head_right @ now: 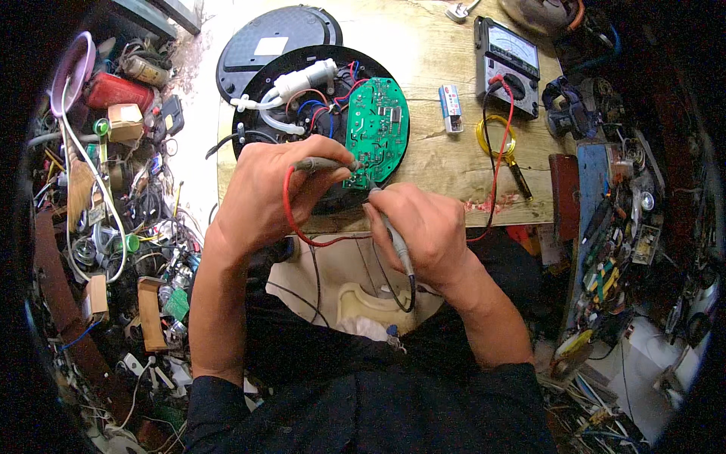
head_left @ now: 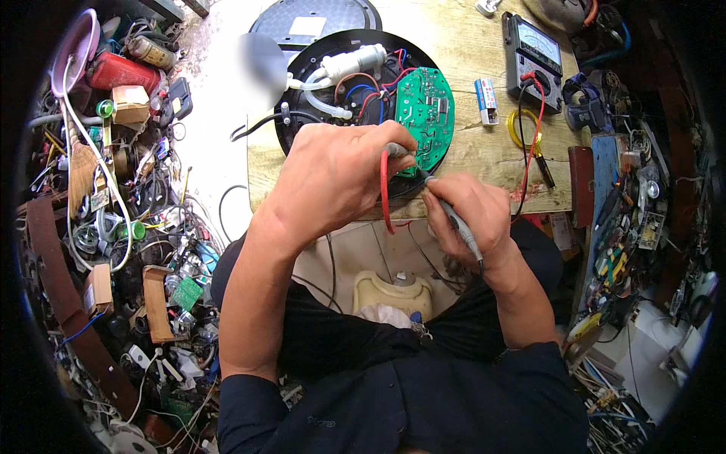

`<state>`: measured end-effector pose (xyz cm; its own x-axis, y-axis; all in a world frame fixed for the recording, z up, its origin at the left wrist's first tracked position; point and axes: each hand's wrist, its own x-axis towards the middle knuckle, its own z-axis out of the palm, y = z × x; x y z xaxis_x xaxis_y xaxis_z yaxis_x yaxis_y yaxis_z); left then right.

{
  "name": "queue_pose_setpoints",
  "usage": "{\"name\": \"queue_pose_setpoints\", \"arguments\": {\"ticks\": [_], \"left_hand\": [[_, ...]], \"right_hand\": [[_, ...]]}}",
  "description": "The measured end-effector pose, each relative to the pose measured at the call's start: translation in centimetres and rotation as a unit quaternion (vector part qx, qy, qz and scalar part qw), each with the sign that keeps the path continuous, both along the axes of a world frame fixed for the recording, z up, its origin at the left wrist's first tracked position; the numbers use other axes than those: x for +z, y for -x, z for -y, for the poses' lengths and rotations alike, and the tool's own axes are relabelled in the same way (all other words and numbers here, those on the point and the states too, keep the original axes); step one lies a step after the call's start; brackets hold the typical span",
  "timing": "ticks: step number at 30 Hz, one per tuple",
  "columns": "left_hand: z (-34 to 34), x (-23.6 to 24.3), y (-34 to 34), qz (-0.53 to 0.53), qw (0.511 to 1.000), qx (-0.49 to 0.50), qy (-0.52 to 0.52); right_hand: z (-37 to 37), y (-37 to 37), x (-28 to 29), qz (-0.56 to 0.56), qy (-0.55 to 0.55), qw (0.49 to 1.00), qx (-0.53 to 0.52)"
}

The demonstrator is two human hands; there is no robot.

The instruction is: The person tests a green circuit board using a multimeter, touching various points with the probes. They briefly use a magnifying glass to inspect the board before continuing the testing.

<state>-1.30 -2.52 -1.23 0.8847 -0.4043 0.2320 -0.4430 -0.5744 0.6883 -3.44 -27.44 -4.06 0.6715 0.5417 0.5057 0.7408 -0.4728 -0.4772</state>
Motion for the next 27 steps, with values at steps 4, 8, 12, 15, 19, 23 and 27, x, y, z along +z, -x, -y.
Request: {"name": "queue_pose_setpoints", "arguments": {"ticks": [4,8,12,15,19,23,27], "left_hand": [[-0.1,-0.3,0.1,-0.005,1.0,0.002,-0.004],[-0.2,-0.4,0.1,0.002,1.0,0.002,-0.002],[-0.2,-0.3,0.1,0.004,1.0,0.003,-0.003],[-0.1,-0.2,0.1,0.005,1.0,0.0,0.003],[-0.2,-0.1,0.1,0.005,1.0,0.005,0.002],[-0.1,-0.3,0.1,0.006,1.0,0.007,-0.003],[-0.2,-0.4,0.1,0.003,1.0,0.005,-0.007]], "right_hand": [[-0.6,0.1,-0.4,0.036,0.009,0.999,0.008],[-0.8,0.1,-0.5,0.04,0.021,0.999,0.008],[-1.1,0.2,-0.4,0.049,0.025,0.998,0.004],[-1.1,0.2,-0.5,0.055,0.029,0.998,0.0],[-1.1,0.2,-0.3,0.05,0.029,0.998,-0.001],[-1.0,0.2,-0.5,0.044,0.031,0.999,-0.001],[-1.1,0.3,-0.5,0.042,0.034,0.999,-0.005]]}}
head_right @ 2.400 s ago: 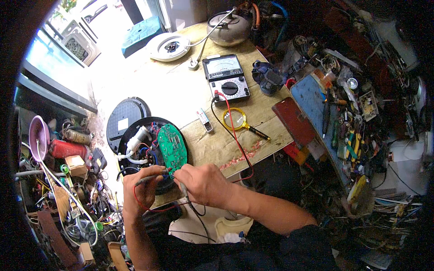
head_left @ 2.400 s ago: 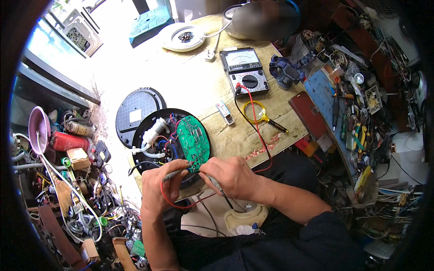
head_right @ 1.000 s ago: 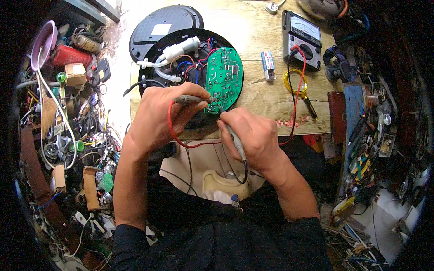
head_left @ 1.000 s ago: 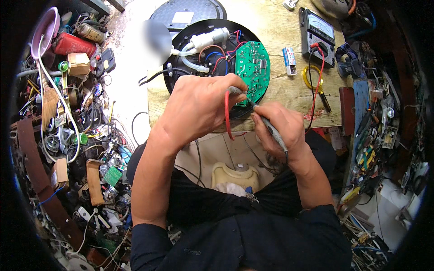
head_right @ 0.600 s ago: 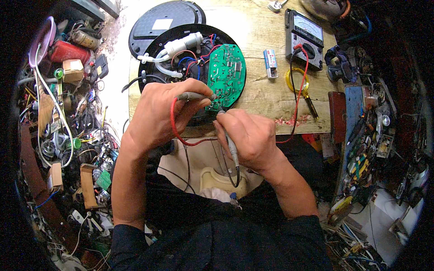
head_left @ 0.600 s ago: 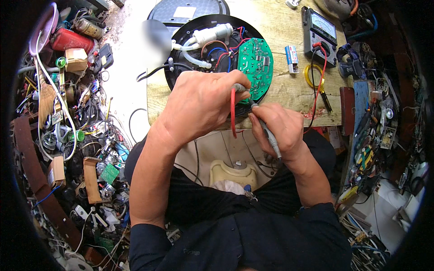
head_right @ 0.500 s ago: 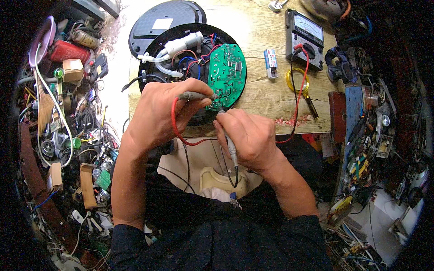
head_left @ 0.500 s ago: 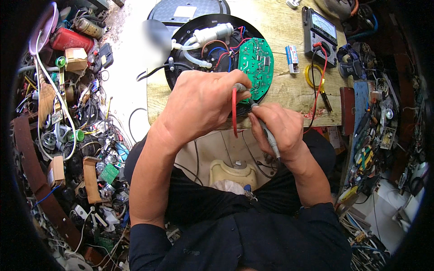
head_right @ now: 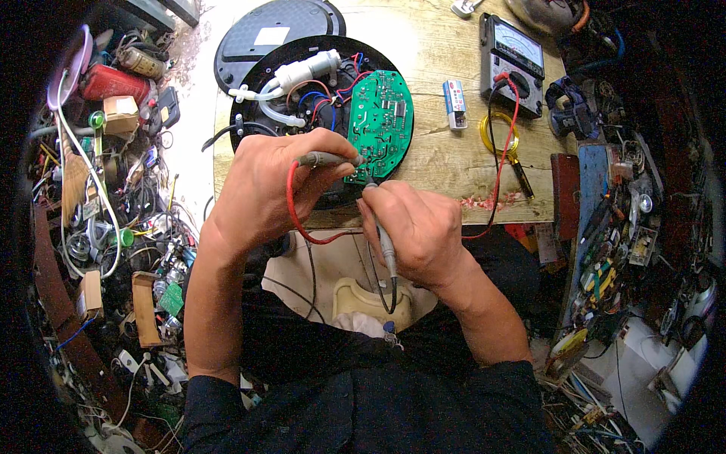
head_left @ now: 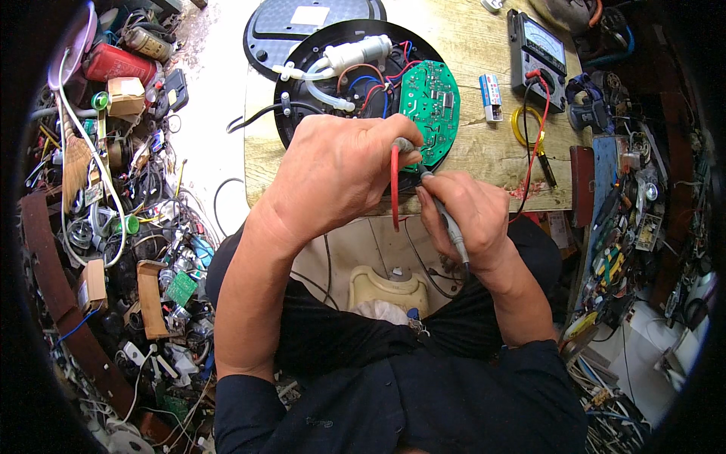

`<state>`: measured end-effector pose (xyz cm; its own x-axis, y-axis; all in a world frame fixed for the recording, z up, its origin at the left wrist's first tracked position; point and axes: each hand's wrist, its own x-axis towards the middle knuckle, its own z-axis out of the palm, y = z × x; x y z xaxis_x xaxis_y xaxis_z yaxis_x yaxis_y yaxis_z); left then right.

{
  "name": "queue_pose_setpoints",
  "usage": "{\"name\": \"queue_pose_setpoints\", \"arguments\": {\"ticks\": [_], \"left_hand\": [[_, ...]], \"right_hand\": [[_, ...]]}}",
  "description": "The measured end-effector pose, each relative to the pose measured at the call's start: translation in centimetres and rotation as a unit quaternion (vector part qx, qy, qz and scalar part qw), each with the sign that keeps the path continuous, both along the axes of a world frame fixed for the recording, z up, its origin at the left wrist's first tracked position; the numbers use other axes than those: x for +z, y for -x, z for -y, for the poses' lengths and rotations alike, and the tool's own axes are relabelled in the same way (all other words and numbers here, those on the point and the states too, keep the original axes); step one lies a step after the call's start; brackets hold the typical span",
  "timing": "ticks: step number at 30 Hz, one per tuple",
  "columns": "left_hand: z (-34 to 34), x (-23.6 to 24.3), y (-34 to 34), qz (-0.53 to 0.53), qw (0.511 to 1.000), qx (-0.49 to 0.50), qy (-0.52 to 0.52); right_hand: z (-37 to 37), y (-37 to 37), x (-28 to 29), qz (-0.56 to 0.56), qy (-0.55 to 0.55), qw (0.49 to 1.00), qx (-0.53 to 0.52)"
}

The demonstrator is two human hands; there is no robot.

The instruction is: The person tests a green circuit board using a multimeter, touching various points with the probes. They briefly use a magnifying glass to inspect the board before continuing the testing.

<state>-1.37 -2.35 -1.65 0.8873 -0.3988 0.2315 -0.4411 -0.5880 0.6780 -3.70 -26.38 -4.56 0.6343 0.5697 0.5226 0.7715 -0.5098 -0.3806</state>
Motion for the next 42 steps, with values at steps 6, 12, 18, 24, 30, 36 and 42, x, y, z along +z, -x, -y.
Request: {"name": "queue_pose_setpoints", "arguments": {"ticks": [6,12,18,24,30,36,42], "left_hand": [[0.0,-0.1,0.1,0.004,1.0,-0.002,0.002],[-0.1,0.2,0.2,0.0,1.0,-0.001,-0.006],[0.0,0.2,0.0,0.013,1.0,-0.015,-0.005],[0.5,0.9,0.4,0.005,1.0,-0.008,0.0],[0.6,0.4,0.3,0.017,1.0,0.005,0.0],[0.5,0.5,0.2,0.02,1.0,-0.004,0.019],[0.7,1.0,0.3,0.001,1.0,-0.004,0.017]], "right_hand": [[-0.5,0.3,0.3,0.009,0.027,1.0,-0.006],[-1.9,1.3,1.7,-0.016,0.14,0.99,-0.028],[-3.8,1.5,2.8,0.004,0.184,0.981,-0.064],[-4.9,1.6,2.8,0.007,0.185,0.978,-0.094],[-4.9,1.6,2.9,0.012,0.18,0.978,-0.102],[-5.0,1.6,2.6,0.019,0.162,0.982,-0.1],[-4.7,1.6,2.6,0.013,0.16,0.982,-0.103]]}}
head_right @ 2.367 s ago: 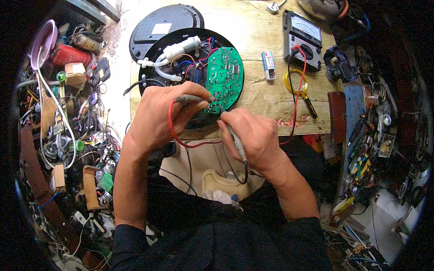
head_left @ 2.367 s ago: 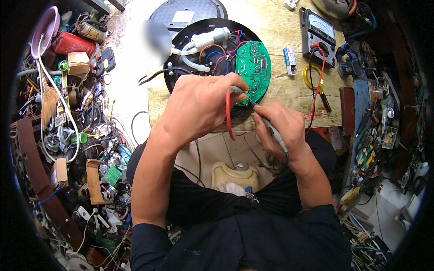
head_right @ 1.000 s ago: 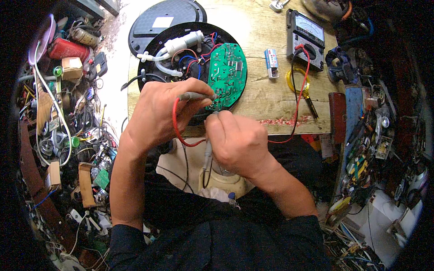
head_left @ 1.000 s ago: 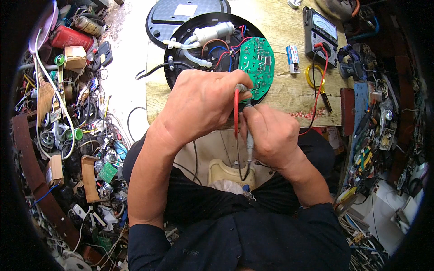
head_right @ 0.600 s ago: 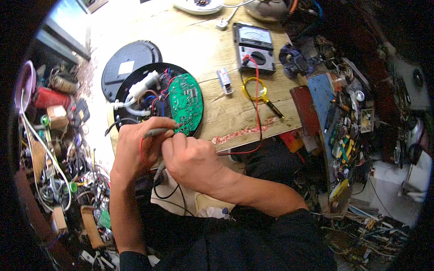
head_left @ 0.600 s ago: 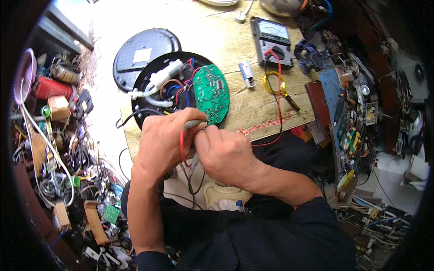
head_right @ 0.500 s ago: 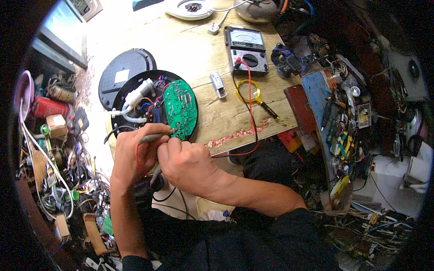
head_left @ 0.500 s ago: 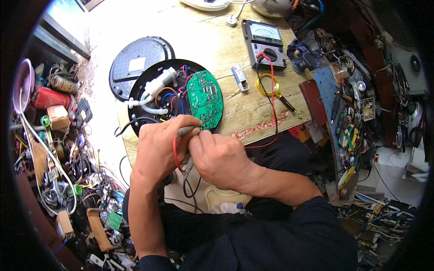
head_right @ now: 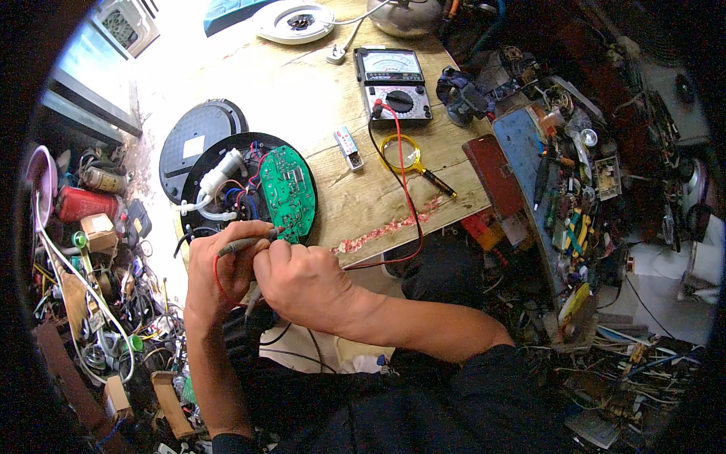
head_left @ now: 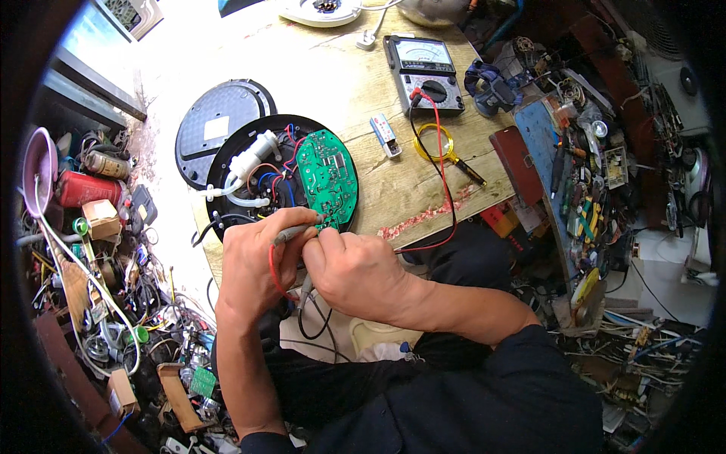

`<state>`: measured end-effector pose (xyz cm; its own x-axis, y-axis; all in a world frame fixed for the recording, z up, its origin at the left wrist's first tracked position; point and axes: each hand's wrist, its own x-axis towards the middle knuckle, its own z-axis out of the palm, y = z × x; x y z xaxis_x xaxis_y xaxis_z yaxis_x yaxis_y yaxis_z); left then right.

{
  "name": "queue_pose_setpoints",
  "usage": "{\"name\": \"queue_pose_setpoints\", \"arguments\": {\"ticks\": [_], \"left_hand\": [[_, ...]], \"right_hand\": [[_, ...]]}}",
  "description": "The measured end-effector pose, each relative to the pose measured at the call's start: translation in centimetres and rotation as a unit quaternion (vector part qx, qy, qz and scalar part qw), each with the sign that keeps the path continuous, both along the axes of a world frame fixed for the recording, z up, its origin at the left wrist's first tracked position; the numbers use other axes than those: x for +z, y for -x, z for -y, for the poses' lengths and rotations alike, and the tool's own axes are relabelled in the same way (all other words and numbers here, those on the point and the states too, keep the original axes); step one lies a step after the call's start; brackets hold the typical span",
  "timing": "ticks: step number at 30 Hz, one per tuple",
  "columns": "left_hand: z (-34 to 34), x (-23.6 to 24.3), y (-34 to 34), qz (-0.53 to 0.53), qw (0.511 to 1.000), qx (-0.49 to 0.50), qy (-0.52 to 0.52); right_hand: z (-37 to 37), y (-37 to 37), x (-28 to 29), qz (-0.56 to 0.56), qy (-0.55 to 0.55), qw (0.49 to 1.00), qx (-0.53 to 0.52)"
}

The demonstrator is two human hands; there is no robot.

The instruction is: The person tests a green circuit board using a multimeter, touching various points with the probes. They briefly use a magnifying glass to inspect the board before continuing the testing.

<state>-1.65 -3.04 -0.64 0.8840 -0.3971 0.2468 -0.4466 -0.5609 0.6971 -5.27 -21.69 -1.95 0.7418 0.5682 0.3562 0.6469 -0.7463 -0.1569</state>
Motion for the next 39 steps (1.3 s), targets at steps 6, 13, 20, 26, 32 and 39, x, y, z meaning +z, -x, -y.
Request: {"name": "queue_pose_setpoints", "arguments": {"ticks": [6,13,20,26,32,39], "left_hand": [[-0.08,0.08,-0.02,0.001,1.0,0.0,-0.003],[-0.01,0.06,-0.01,-0.006,1.0,0.001,0.0],[-0.22,-0.37,0.06,-0.002,1.0,0.001,-0.004],[-0.27,-0.35,-0.01,0.008,1.0,0.0,-0.003],[-0.04,0.08,-0.11,-0.007,1.0,0.002,-0.009],[-0.63,-0.28,0.09,0.003,1.0,0.006,-0.012]], "right_hand": [[0.12,-0.13,0.12,-0.009,-0.009,1.0,0.011],[0.22,-0.24,-0.01,-0.006,-0.011,1.0,0.012],[0.17,-0.06,-0.09,-0.007,-0.007,1.0,0.013],[0.18,-0.12,0.0,-0.001,-0.007,1.0,0.012],[0.46,-0.05,0.01,-0.005,-0.004,1.0,0.01],[0.5,0.0,0.04,-0.013,-0.001,1.0,0.019]]}}
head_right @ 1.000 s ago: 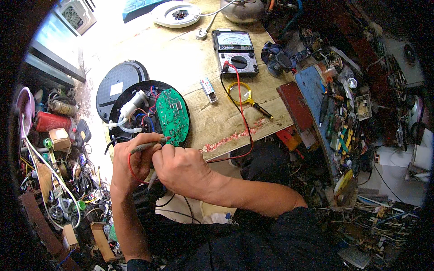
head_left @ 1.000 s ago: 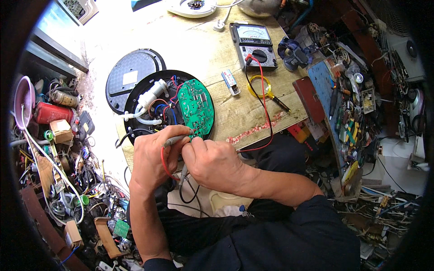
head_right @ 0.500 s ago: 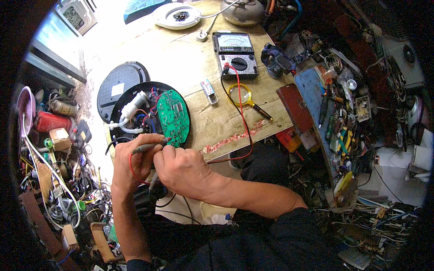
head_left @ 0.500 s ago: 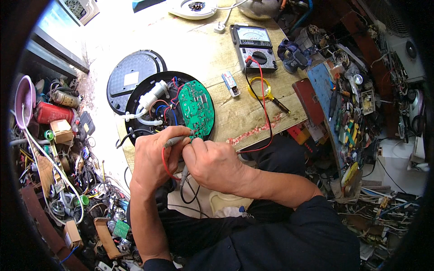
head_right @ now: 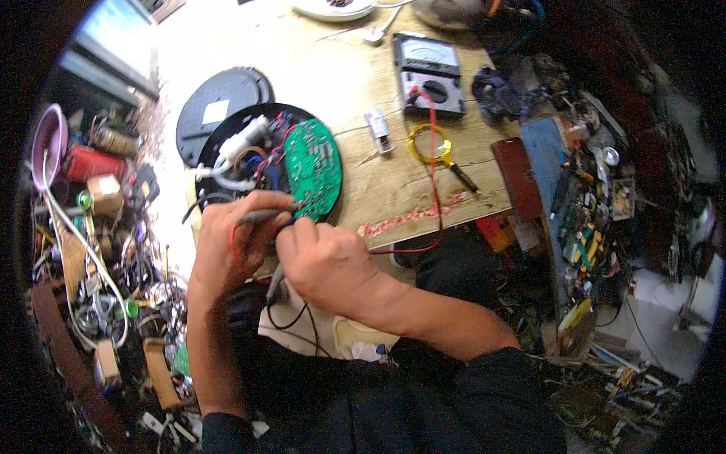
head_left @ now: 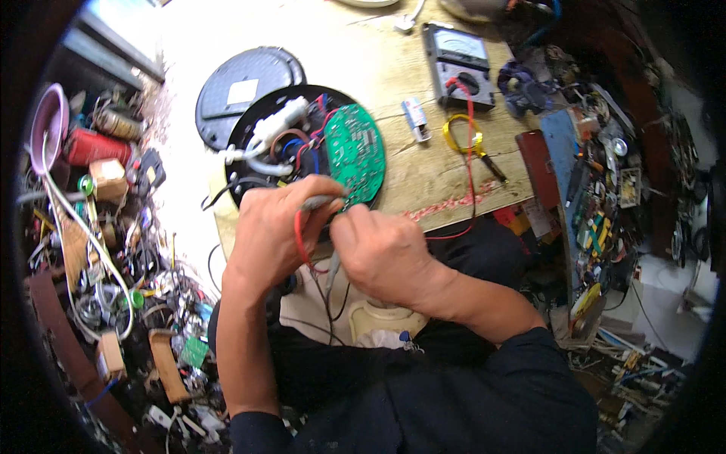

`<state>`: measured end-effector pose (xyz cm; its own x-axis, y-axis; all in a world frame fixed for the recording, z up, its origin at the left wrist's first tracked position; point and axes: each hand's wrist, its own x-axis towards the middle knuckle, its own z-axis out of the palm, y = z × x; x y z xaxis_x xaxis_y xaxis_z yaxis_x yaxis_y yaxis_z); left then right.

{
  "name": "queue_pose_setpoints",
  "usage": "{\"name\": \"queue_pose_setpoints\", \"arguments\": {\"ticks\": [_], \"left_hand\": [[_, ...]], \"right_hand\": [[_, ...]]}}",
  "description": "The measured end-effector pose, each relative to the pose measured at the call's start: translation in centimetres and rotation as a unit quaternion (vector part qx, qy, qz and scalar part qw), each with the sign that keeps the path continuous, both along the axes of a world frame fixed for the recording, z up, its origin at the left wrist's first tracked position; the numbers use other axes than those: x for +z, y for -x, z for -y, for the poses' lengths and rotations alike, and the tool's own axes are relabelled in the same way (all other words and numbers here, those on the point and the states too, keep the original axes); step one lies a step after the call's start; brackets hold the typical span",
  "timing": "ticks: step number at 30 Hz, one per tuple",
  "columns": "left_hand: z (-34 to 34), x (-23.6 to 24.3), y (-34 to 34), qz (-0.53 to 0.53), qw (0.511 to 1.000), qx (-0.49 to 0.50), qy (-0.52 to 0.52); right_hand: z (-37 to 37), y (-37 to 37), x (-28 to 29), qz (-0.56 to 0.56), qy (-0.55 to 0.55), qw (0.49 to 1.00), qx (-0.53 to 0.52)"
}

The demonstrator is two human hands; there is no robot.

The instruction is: The person tests a green circuit board using a multimeter, touching various points with the probes. They briefly use a magnifying glass to inspect the board before continuing the testing.

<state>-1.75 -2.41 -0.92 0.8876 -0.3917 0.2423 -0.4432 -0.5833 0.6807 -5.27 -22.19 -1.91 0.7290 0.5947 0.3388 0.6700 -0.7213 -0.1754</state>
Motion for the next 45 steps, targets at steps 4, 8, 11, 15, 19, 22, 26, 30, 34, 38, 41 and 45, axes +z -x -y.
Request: {"name": "queue_pose_setpoints", "arguments": {"ticks": [4,8,11,15,19,22,26,30,34,38,41,45], "left_hand": [[-0.03,0.05,-0.34,-0.02,0.999,-0.024,0.026],[-0.1,-0.17,-0.24,-0.012,1.0,-0.015,-0.005],[-0.17,-0.26,-0.18,-0.01,1.0,-0.008,-0.004],[-0.03,-0.28,-0.28,-0.01,1.0,-0.009,-0.006],[0.03,-0.25,-0.31,-0.007,1.0,-0.007,0.008],[-0.05,-0.28,-0.32,-0.002,1.0,-0.007,0.006],[-0.02,-0.51,-0.33,0.004,1.0,-0.006,0.009],[-0.03,-0.48,-0.24,-0.001,1.0,-0.004,0.01],[-0.06,-0.24,-0.2,-0.009,1.0,-0.004,0.003],[-0.02,-0.24,-0.23,-0.012,1.0,-0.003,0.006],[0.03,-0.41,-0.28,-0.016,1.0,0.0,0.006],[-0.01,-0.23,-0.2,-0.026,1.0,-0.004,0.003]], "right_hand": [[0.37,0.17,-0.19,-0.01,0.007,1.0,-0.002],[0.45,0.26,-0.18,0.005,0.008,1.0,0.008],[0.31,0.22,-0.19,0.008,0.012,1.0,0.006],[0.46,0.18,-0.33,0.007,0.009,1.0,0.007],[0.41,0.14,-0.28,0.005,0.005,1.0,0.008],[0.41,0.1,-0.03,-0.003,0.006,1.0,0.013],[0.41,0.12,-0.08,-0.006,0.007,1.0,0.013],[0.39,0.09,-0.1,-0.006,0.002,1.0,0.016],[0.44,0.22,-0.22,-0.01,0.003,1.0,0.015],[0.5,0.25,-0.27,-0.003,0.005,1.0,0.01],[0.51,0.14,-0.17,-0.005,0.007,1.0,0.009],[0.51,0.26,-0.14,-0.003,-0.001,1.0,0.007]]}}
